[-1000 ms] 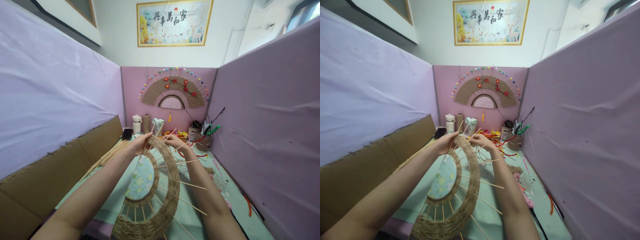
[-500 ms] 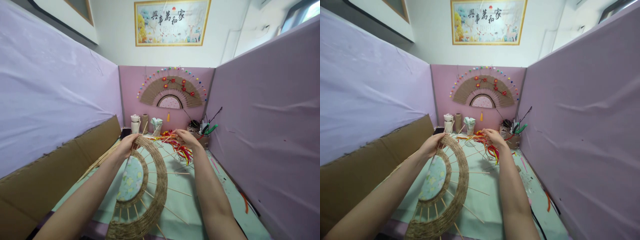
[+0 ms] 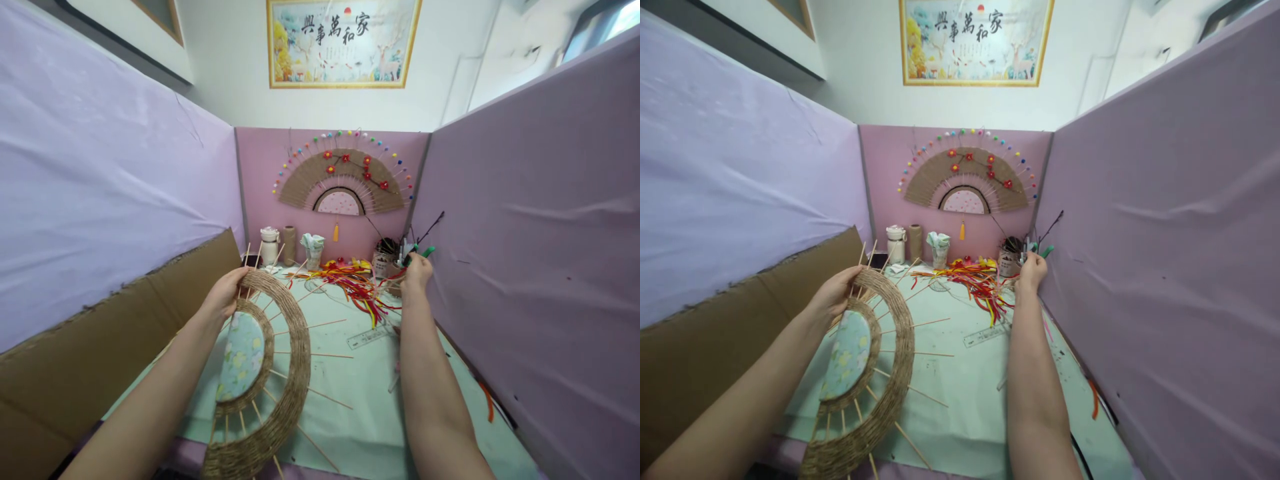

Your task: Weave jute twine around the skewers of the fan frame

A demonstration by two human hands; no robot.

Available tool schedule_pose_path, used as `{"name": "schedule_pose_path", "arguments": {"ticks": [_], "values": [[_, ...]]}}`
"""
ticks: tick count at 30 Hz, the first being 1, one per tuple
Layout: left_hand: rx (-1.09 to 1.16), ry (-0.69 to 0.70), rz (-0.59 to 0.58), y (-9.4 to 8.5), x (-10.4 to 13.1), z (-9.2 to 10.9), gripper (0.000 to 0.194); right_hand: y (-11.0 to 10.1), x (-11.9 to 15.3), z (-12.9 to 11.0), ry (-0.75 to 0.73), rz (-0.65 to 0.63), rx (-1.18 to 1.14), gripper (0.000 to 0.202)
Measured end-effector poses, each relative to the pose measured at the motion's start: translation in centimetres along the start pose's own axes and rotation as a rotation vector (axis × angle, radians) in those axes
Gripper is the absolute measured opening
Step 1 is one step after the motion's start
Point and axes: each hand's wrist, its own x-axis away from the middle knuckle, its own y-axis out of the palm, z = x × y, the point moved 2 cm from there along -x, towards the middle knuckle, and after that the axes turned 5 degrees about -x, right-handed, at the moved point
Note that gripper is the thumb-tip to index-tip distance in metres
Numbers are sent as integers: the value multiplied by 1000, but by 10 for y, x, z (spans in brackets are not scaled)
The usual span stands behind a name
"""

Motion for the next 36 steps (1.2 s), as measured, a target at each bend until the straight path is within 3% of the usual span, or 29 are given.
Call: {"name": "schedule_pose_path", "arguments": {"ticks": [3,5,7,9,12,17,22,28,36], "values": [[-6,-26,-26,6,3,-1,9,0,11,-14,-162,84,367,21],[0,-47,-66,15,6,-1,9,13,27,-22,-247,-43,721,23],[-3,-62,-132,26,9,-1,10,33,47,-26,-285,-258,803,23],[-15,-68,-201,37,10,-1,10,58,74,-26,-290,-588,619,24],[-43,-72,-263,51,12,-2,11,90,120,-18,-131,-1073,263,30],[-61,-84,-329,62,14,-2,12,112,176,0,183,-1334,-52,40],[-53,-79,-326,60,14,-2,12,108,179,-1,411,-1353,-136,41],[-41,-109,-338,61,13,-3,16,96,147,-10,346,-1267,-116,33],[-21,-192,-377,65,18,5,33,92,145,-12,298,-1293,-44,34]]}}
